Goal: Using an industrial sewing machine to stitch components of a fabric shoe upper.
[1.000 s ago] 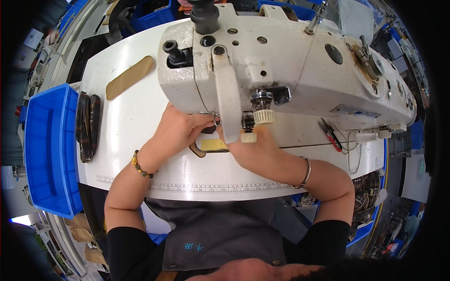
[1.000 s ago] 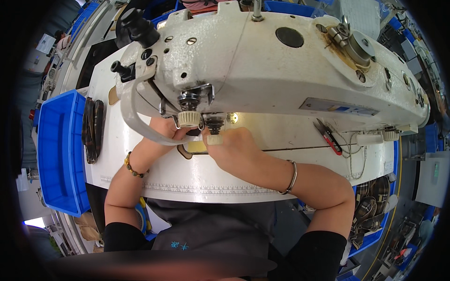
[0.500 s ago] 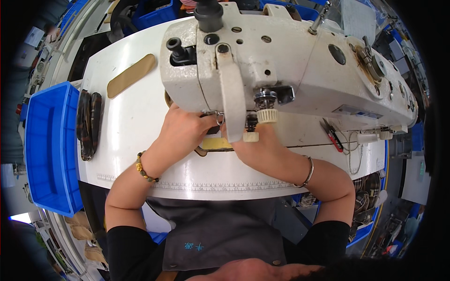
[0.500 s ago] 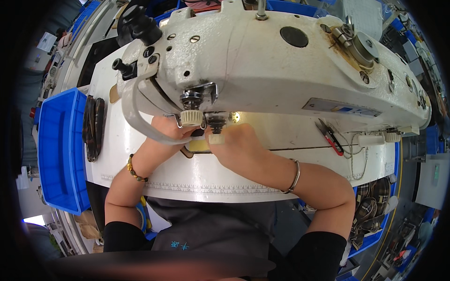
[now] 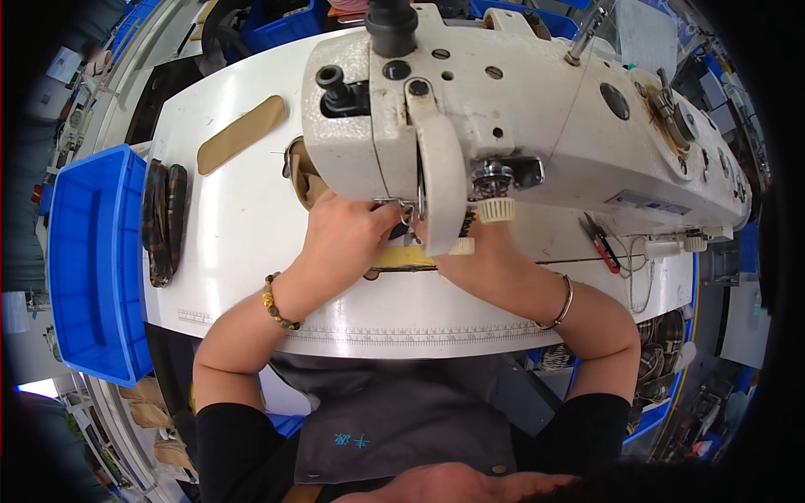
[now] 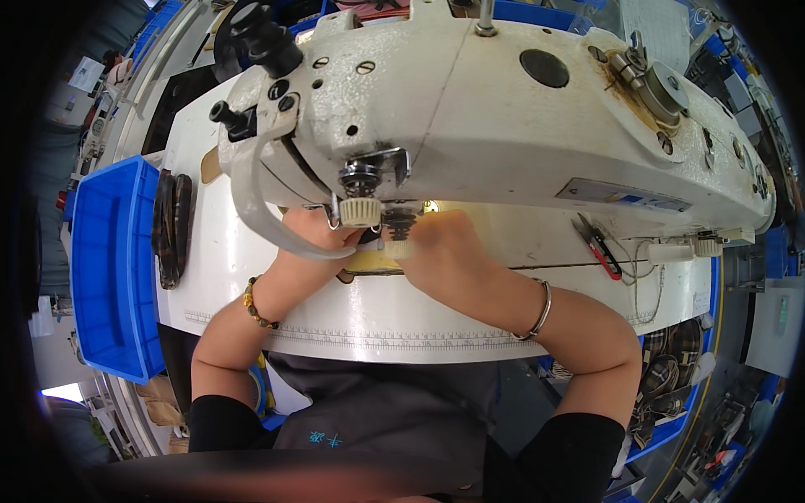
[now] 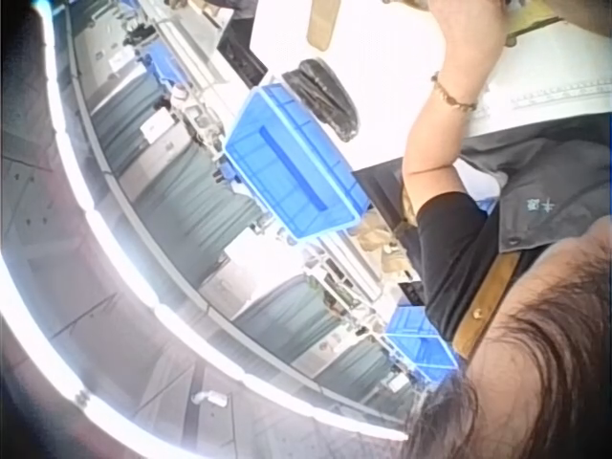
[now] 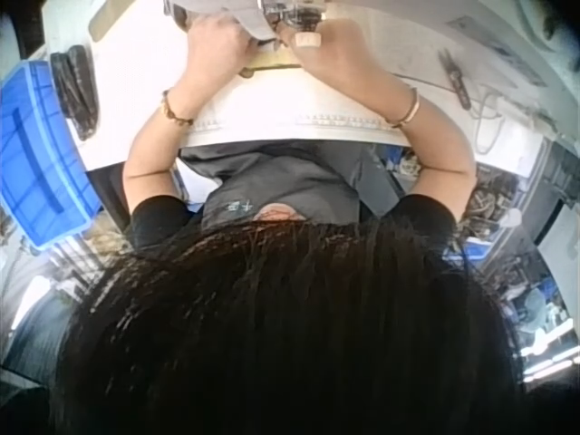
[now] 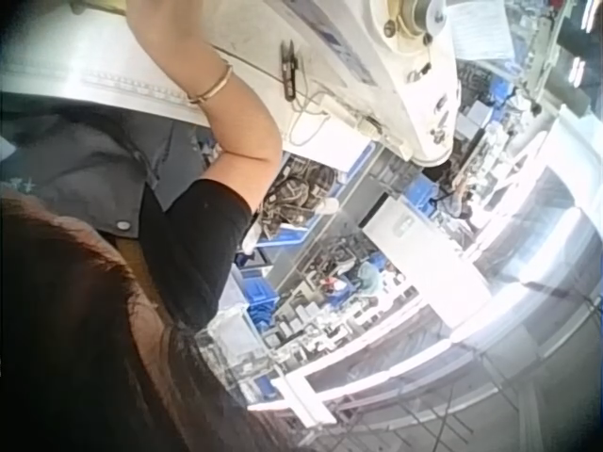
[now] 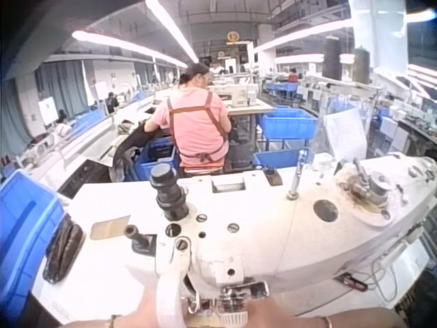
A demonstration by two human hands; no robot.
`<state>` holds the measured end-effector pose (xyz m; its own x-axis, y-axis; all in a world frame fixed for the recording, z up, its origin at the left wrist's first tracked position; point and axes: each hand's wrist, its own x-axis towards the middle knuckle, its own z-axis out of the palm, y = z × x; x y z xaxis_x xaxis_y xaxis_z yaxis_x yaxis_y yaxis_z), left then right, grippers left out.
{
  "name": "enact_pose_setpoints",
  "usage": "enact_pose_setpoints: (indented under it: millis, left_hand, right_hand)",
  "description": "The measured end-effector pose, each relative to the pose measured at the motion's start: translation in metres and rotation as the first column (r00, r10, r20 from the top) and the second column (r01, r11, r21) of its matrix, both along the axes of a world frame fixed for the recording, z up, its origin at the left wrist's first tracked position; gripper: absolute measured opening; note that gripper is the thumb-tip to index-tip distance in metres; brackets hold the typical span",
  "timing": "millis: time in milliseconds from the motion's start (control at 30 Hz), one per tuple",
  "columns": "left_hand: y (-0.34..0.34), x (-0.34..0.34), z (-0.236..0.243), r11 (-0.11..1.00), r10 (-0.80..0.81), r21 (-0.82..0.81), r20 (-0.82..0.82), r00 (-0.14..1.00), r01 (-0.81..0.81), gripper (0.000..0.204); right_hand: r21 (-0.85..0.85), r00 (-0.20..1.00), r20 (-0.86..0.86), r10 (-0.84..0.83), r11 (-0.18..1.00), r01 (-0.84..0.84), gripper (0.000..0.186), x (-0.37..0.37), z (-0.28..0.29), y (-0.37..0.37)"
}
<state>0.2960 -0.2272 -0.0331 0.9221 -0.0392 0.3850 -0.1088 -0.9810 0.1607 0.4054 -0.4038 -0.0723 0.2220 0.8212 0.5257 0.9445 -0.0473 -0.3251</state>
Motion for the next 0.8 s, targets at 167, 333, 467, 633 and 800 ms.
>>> enact_pose_setpoints:
  millis: [167,333,467,633,800]
  left_hand:
    - [-0.002,-0.009,0.011,0.996,0.078,-0.034,-0.219,0.973,-0.088,0.017]
    - [0.002,-0.024,0.031,0.989,0.008,0.147,-0.1,0.995,0.007,0.029]
    - [0.015,-0.019,0.017,0.975,-0.084,0.199,-0.064,0.994,0.096,0.029]
    - [0.019,-0.012,0.012,0.953,-0.219,0.212,-0.012,0.976,0.217,0.023]
    - [0.018,-0.008,0.008,0.947,-0.221,0.244,0.014,0.975,0.211,0.017]
  right_hand:
    - [0.04,0.998,-0.066,0.007,0.999,-0.004,0.007,0.004,0.006,0.001]
    - [-0.04,0.996,-0.041,0.074,0.996,-0.075,0.005,0.007,0.011,-0.001]
    - [-0.132,0.987,-0.157,-0.019,0.991,-0.002,0.01,0.004,0.011,-0.004]
    - [-0.377,0.948,-0.286,-0.137,0.926,0.02,0.021,0.003,0.013,0.001]
    - [-0.34,0.816,-0.546,-0.188,0.94,-0.011,0.022,-0.006,0.002,0.003]
